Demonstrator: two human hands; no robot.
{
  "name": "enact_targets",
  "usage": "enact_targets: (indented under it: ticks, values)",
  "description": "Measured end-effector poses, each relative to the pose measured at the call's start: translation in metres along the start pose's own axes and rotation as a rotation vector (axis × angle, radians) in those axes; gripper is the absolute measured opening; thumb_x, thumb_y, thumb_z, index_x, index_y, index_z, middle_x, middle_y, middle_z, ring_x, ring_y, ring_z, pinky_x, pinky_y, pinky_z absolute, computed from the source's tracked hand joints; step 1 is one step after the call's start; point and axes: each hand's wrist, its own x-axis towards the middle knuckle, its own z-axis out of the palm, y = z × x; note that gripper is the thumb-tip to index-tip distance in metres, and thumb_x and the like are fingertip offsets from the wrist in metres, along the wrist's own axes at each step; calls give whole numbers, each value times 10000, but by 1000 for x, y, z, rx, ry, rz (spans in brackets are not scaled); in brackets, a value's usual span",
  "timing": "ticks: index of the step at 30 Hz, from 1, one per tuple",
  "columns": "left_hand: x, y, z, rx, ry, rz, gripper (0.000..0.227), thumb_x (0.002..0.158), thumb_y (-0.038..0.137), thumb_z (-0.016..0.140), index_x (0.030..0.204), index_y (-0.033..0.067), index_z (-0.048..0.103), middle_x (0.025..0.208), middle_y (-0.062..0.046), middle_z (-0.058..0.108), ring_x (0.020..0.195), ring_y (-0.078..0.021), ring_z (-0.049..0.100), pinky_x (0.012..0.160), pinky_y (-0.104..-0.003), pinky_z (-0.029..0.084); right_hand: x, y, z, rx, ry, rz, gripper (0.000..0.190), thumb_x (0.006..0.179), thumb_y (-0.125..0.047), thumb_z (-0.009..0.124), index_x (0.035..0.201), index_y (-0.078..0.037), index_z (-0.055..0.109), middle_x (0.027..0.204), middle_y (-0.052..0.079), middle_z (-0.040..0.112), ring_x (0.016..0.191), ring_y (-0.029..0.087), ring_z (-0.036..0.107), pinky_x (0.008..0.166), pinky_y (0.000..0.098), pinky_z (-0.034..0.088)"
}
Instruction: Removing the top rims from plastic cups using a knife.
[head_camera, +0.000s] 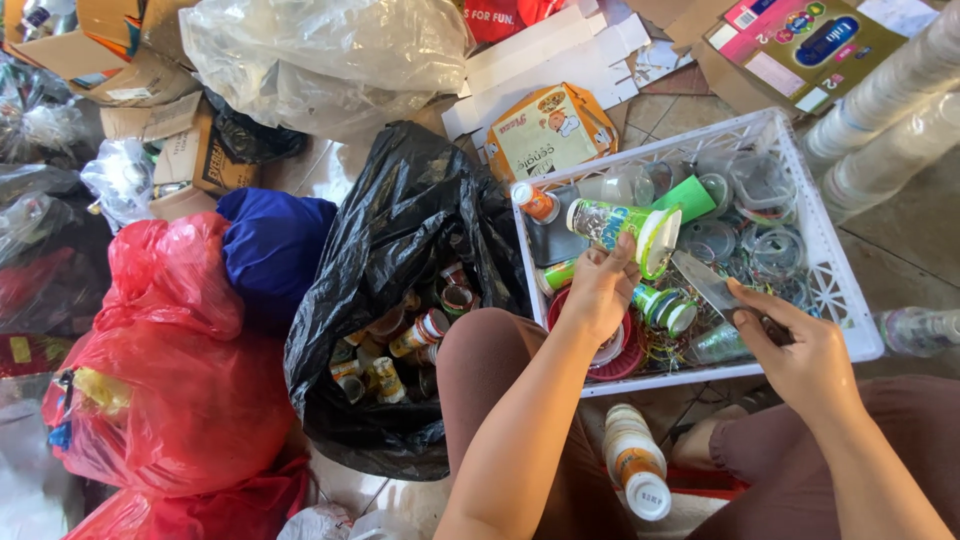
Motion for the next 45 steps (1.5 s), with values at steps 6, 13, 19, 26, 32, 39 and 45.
enact_targets:
  ticks: [6,13,19,26,32,39,45]
  values:
    - [6,-3,-9,-1,89,-12,565,843,257,836,899,186,278,767,1,513,682,-123,434,875,-307,380,-3,1,3,92,-30,23,270,917,34,678,1180,80,720,1231,29,752,599,138,450,566,254,401]
    - [16,-12,-20,-72,103,8,509,874,219,807,913,179,300,979,7,610,952,-122,517,1015,-355,351,-1,5,6,66,-22,-6,293,904,38,693,1192,37,743,1056,12,765,572,132,433,530,256,381]
    - [9,-13,-8,-29,46,77,546,854,261,839,863,170,300,828,-14,489,760,-150,441,791,-275,394,1,20,9,118,-39,34,393,919,21,682,1308,-13,728,930,49,727,645,129,475,587,249,392]
    - [16,-8,-1,101,174,29,608,762,354,849,986,97,345,915,-51,495,858,-156,488,925,-314,417,8,21,14,125,-55,43,343,924,-8,693,1264,-13,733,791,60,665,570,131,403,504,269,330]
    - [19,1,-1,-18,127,48,525,780,318,856,826,192,348,783,44,484,729,-101,410,811,-255,366,5,-5,19,212,-74,64,370,921,33,663,1285,4,718,990,47,726,597,109,420,514,247,345]
    - [32,-8,-35,-106,126,92,389,897,168,772,881,143,385,1261,-68,595,1351,-141,514,1083,-322,337,4,-17,19,213,-116,96,389,924,8,662,1305,-32,730,657,48,567,547,108,349,467,262,270]
    - [17,4,-1,0,136,128,581,750,326,889,837,174,335,747,22,425,733,-120,473,777,-210,409,10,-21,19,414,-159,312,382,953,-53,641,1316,-123,737,567,43,470,468,109,318,402,249,236]
